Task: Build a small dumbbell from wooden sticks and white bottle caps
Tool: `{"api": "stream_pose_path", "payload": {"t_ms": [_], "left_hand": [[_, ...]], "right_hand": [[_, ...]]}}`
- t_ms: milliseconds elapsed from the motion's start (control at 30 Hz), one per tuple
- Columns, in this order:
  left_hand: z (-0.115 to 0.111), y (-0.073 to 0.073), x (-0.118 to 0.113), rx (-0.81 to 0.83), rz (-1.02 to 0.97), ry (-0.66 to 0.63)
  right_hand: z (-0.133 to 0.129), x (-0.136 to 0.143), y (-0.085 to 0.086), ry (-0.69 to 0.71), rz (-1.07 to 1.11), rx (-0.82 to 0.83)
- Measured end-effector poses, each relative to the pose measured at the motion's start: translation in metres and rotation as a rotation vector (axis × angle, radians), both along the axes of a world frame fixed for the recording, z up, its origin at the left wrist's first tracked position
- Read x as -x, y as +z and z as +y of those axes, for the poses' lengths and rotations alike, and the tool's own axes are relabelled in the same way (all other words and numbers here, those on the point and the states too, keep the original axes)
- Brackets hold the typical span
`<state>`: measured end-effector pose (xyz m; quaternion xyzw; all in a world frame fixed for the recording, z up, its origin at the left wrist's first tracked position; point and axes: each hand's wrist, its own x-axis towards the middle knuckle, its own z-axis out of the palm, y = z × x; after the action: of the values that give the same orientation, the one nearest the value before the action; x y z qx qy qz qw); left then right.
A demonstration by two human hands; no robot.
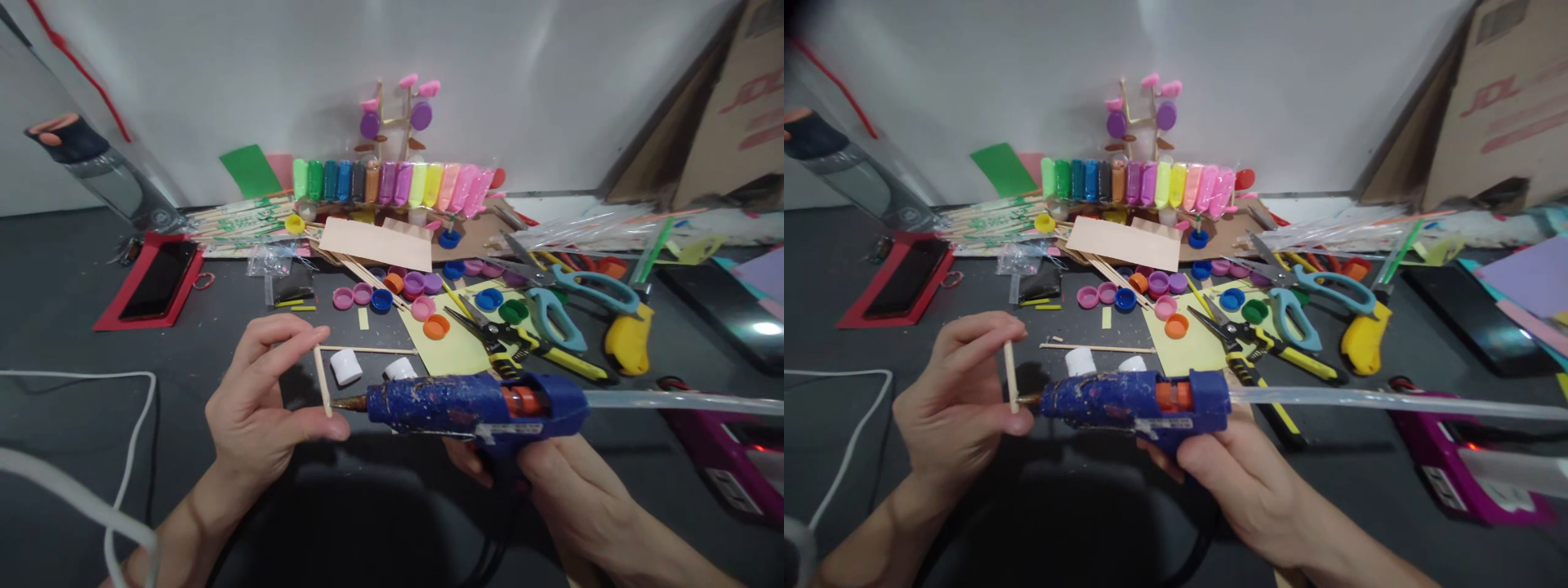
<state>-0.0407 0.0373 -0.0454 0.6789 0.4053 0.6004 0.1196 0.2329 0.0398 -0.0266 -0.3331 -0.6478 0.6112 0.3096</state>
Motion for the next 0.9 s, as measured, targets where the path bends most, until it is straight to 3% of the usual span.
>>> {"api": "stream_pose_path", "payload": {"t_ms": [600, 900], "left_hand": [[0.0013, -0.0004, 0.0007, -0.006, 0.014, 0.033], [0.0024, -0.0024, 0.0021, -0.018, 0.0, 0.005]], "right_hand": [[0.0017, -0.0033, -0.0038, 0.05, 0.034, 0.05], [0.0003, -0.0018, -0.005, 0.009, 0.04, 0.07]]}}
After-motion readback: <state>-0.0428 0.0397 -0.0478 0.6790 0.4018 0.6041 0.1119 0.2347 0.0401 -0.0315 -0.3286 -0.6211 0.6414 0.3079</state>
